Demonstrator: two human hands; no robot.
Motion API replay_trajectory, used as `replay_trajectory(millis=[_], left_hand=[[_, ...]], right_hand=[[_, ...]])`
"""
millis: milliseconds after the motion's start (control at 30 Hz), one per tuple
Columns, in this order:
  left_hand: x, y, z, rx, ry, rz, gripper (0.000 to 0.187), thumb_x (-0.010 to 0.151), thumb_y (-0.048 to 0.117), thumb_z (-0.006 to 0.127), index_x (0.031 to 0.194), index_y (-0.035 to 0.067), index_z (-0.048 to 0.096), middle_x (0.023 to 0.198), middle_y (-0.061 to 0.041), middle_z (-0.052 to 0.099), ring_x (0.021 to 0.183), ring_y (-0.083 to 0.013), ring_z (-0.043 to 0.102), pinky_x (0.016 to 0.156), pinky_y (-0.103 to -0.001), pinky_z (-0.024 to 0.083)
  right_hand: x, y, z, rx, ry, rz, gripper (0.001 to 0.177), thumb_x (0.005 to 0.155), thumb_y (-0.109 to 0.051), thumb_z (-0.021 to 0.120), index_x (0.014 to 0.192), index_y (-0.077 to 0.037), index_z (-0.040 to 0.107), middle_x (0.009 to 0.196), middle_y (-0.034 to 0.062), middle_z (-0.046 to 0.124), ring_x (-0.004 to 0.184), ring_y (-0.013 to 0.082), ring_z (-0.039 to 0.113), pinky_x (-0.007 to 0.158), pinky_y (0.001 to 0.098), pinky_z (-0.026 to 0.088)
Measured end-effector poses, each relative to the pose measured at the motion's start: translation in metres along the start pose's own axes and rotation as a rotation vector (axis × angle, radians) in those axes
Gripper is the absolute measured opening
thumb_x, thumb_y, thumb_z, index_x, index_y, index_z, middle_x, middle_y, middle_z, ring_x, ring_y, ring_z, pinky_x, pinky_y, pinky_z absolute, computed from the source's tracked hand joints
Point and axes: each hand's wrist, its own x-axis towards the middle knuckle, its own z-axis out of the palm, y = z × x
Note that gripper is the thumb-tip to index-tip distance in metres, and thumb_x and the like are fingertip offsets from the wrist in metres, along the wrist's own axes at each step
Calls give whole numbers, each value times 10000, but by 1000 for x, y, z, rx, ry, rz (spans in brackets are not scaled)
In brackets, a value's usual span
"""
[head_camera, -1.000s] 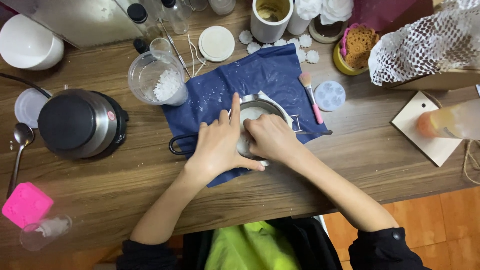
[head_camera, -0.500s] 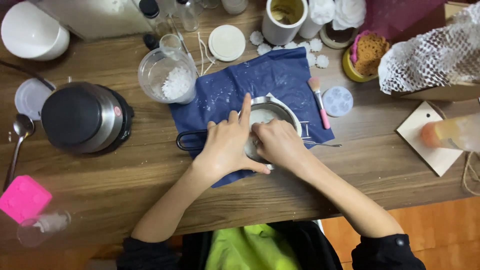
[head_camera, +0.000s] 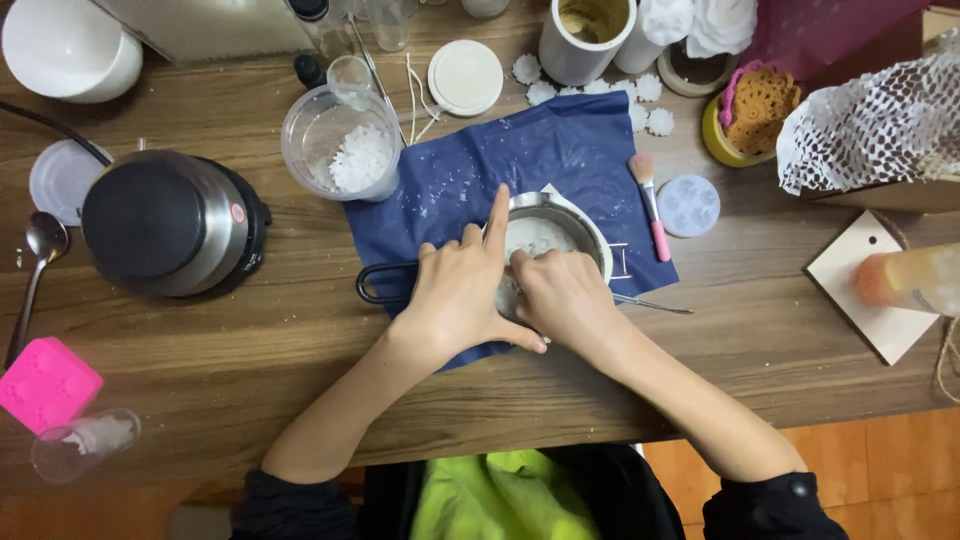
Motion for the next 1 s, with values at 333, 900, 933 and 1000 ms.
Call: replay_trajectory(millis=[333,900,933,1000], left_hand=[[4,-15,-11,91,65,214,1469,353,703,834,1463,-11,191,1184,-240,498,1025,-384,467,845,-489,322],[24,-9,17,512,348,68,234,691,443,727,748,217,739,1260,-39,543,1180,-243,419,865,-427,322],[25,-8,21,516,345,70,234,691,443,727,748,217,739,1260,-39,543,1180,-243,419,865,-427,322],[25,-8,29,516,347,36,211,749,369,705,814,170,726,1064,-41,589,977,-232,532,790,-377,385]], right_hand=[[-35,11,-126,123,-90,41,170,668,-147,643,825,-80,643,720,189,690,768,421,664,655,533,504],[-55,50,-135,-139,-49,186,203,889,-326,539,742,-187,553,541,87,564,519,362,539,478,442,402],[-55,51,-135,-134,-48,187,203,889,-326,539,742,-187,553,541,87,564,519,362,539,478,442,402],[-55,51,-133,-135,-40,162,230,898,-318,532,720,-173,530,538,95,564,526,365,543,485,448,392]])
